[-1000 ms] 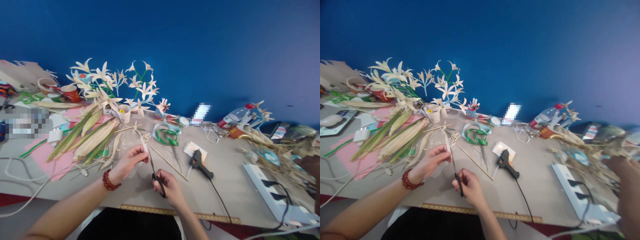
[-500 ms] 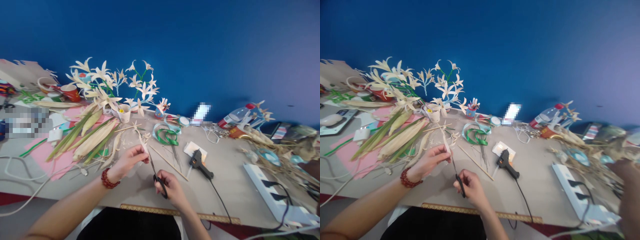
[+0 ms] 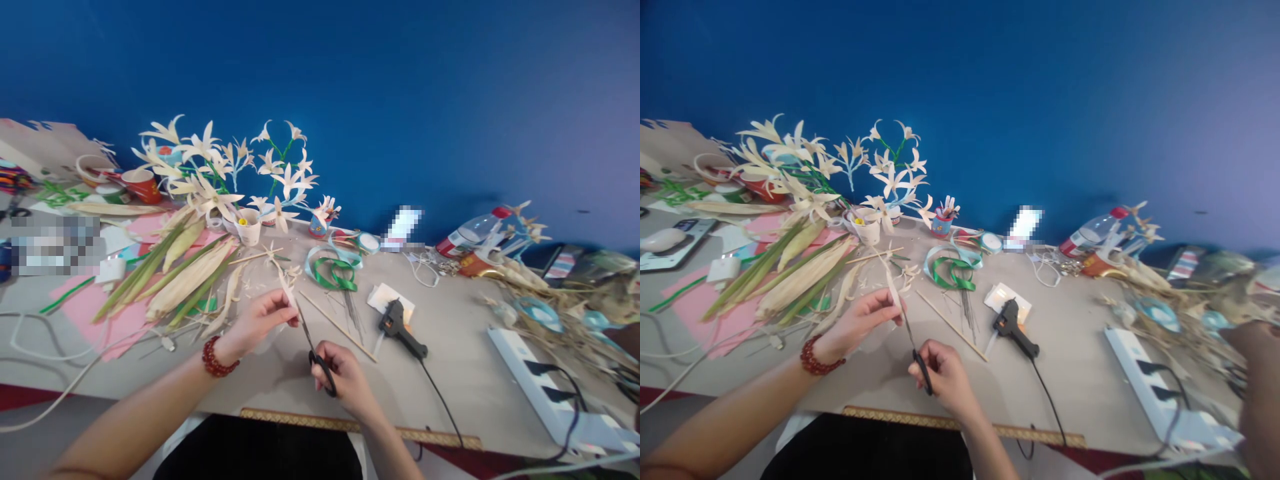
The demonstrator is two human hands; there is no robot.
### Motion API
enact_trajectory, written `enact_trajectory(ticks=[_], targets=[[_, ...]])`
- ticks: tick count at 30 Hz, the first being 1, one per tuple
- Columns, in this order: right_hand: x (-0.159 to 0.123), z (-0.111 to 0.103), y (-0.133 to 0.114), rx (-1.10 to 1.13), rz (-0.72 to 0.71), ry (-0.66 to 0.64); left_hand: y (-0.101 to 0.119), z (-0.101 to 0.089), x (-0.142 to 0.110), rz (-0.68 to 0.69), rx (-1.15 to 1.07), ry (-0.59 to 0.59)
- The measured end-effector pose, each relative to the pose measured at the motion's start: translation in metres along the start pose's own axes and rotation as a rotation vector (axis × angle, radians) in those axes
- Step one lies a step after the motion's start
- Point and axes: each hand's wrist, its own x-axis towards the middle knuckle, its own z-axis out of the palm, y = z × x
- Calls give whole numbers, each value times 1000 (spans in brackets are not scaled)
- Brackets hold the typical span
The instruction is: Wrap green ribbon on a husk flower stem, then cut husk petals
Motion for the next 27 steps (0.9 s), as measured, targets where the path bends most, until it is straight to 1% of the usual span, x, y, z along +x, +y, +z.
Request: enact_trajectory(ticks=[9,17,27], targets=[[-2,-4,0,-30,-21,-43,5,1,0,-17,69,-72],[-1,-8,-2,-71,-2,-23,5,0,1,-57,137,-102],[3,-8,3,-74,-2,-27,3,-3,0,-54,143,-90]])
